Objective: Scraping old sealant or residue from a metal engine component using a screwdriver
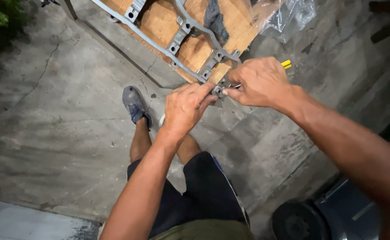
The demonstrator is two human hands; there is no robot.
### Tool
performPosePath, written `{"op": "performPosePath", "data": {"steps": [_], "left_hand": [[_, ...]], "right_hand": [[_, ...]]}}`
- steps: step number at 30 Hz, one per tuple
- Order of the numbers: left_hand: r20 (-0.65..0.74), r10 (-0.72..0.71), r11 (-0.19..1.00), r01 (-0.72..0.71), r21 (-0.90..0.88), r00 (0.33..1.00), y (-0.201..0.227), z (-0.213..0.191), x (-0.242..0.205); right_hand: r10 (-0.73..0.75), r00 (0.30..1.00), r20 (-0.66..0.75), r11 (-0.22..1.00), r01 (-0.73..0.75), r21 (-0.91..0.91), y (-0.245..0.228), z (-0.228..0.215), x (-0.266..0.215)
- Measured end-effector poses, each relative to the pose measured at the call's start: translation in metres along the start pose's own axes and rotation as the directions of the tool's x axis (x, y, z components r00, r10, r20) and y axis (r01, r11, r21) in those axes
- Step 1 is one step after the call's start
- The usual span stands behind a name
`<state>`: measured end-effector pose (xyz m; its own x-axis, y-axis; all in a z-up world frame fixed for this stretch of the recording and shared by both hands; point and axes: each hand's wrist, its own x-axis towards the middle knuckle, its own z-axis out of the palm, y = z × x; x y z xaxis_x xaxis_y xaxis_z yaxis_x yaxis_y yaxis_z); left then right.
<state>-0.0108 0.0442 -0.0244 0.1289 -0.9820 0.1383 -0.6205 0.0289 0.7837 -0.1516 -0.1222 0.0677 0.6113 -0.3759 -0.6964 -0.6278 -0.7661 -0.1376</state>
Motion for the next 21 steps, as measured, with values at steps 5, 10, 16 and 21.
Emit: {"op": "performPosePath", "data": {"steps": [5,10,16,21], "left_hand": [[0.002,-0.014,1.000,0.014,-0.002,1.000,0.002,-0.001,0.001],[-0.048,-0.019,1.000,0.018,-0.026,0.999,0.003,0.002,0.000],[-0.048,-0.019,0.999,0.017,-0.033,0.999,0.004,0.004,0.000],[-0.042,-0.032,0.999,0.034,0.034,0.999,0.009,0.005,0.000]], "right_hand": [[-0.019,0.972,-0.233,0.989,0.053,0.139,0.012,0.029,-0.009],[0.106,0.928,-0.357,0.917,0.048,0.397,0.026,0.083,-0.020],[0.410,0.859,-0.308,0.604,-0.002,0.797,0.024,0.122,-0.040],[0.553,0.770,-0.319,0.467,0.030,0.883,0.046,0.162,-0.061]]}}
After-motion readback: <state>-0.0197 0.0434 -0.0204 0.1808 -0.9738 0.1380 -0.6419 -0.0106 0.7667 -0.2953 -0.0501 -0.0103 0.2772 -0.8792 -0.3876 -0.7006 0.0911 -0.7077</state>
